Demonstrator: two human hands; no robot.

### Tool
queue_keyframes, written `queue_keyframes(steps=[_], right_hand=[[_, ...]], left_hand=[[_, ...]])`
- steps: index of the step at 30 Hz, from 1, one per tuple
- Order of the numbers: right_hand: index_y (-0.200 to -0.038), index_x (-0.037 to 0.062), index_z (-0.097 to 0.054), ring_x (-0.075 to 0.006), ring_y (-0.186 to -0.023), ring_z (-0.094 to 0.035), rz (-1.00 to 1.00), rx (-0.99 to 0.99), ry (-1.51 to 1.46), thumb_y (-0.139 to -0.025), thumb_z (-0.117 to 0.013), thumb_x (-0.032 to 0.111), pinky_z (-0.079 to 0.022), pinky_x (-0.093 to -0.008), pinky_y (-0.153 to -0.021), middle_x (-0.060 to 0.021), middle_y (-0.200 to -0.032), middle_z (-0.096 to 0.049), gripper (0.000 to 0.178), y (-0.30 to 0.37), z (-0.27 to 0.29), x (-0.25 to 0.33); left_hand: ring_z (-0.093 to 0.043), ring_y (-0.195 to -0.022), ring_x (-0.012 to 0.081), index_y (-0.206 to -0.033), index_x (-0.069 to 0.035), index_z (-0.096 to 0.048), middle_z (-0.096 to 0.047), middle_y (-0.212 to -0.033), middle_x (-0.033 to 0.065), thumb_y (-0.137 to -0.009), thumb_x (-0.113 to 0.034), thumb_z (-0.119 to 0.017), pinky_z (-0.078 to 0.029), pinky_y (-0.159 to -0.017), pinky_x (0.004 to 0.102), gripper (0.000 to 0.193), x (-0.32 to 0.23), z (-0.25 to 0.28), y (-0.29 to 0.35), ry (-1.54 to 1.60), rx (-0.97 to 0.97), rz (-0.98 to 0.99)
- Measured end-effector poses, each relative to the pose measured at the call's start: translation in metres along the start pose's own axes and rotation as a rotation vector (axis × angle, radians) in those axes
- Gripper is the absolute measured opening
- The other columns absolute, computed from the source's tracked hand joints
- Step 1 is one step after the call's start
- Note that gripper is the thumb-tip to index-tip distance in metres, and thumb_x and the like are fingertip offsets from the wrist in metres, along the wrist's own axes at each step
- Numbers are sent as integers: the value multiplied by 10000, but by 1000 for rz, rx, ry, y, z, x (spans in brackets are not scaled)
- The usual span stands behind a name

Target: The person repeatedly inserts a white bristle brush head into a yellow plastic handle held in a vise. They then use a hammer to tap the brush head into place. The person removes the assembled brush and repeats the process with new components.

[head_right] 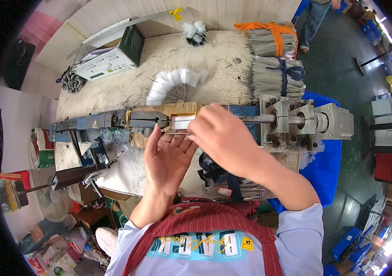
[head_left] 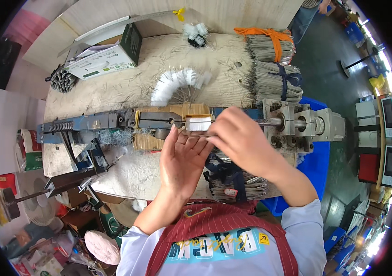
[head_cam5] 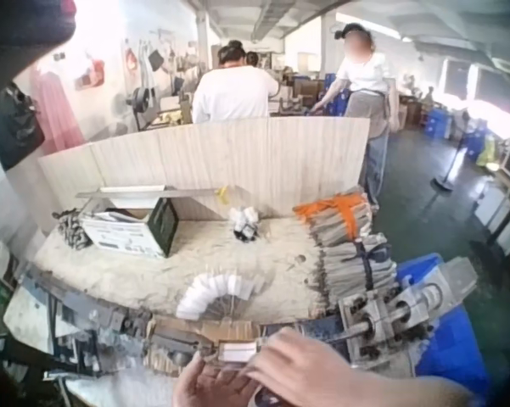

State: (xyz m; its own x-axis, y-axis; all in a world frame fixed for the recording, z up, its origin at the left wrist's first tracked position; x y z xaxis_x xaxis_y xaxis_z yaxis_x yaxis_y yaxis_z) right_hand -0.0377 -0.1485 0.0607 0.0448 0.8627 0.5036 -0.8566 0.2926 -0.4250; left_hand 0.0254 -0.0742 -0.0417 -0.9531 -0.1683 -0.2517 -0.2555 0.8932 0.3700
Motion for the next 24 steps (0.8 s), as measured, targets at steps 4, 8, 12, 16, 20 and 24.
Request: queue_keyframes(steps=[4, 8, 12, 16, 20, 24], right_hand=[[-881, 40, -567, -304, -846, -570, -5, 17, 269, -813, -679, 142, -483, -394, -721, -110, -860, -535, 166, -6, -6, -3], [-880, 31, -566, -313, -755, -621, -343, 0, -170, -857, -666, 138, -488, -404, -633, -146, -796, -599, 148, -2, 10, -29], [-1027, 6, -572, -226, -620, -648, -492, -38, -116, -907, -637, 98, -479, -318, -572, -122, -744, -665, 165, 14, 23, -36], [-1077, 48, -553, -283, -625, -645, -249, -4, 110, -876, -644, 101, -485, -383, -522, -114, -713, -634, 227, 7, 23, -7], [-1099, -8, -557, -244, -615, -654, -40, -44, 230, -784, -630, 64, -501, -339, -513, -97, -706, -621, 331, 6, 12, 10], [-1093, -56, -588, -195, -587, -662, -35, 196, 471, -736, -631, 115, -508, -294, -477, -78, -700, -626, 399, -2, -6, 27]], left_hand=[[-399, -1343, 316, -1358, 22, -385, -437, -1400, 190, -1004, -414, -419, -262, -1180, 433, 562, 3, -4, 1, 25, -35, 9], [-393, -1344, 357, -1359, 65, -355, -391, -1432, 250, -985, -396, -452, -280, -1165, 457, 602, 1, -4, 1, 27, -37, -13], [-337, -1387, 369, -1399, 92, -300, -345, -1464, 276, -987, -381, -446, -256, -1181, 464, 644, 0, -11, 2, -75, 7, -50], [-341, -1384, 372, -1365, 102, -330, -344, -1457, 289, -995, -373, -437, -253, -1182, 463, 611, -3, -6, 3, -132, -7, -56], [-377, -1366, 335, -1276, 68, -422, -403, -1430, 255, -1018, -378, -407, -277, -1174, 440, 515, -3, -8, 4, -157, -21, -52], [-397, -1356, 310, -1284, 52, -431, -417, -1428, 233, -1018, -385, -414, -285, -1162, 421, 512, -7, -13, 6, -220, -13, -44]])
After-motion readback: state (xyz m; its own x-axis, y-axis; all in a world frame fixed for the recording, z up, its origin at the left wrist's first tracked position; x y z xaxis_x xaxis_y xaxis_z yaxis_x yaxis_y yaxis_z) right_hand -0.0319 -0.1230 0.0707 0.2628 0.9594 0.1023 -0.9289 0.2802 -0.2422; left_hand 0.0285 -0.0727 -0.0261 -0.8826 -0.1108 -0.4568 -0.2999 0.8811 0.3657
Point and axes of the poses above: each hand's wrist, its own y-axis away from the middle knuckle, its own z-axis out of the back of the hand, x = y × z, the point moved 9 cm from there along -y, towards the middle knuckle
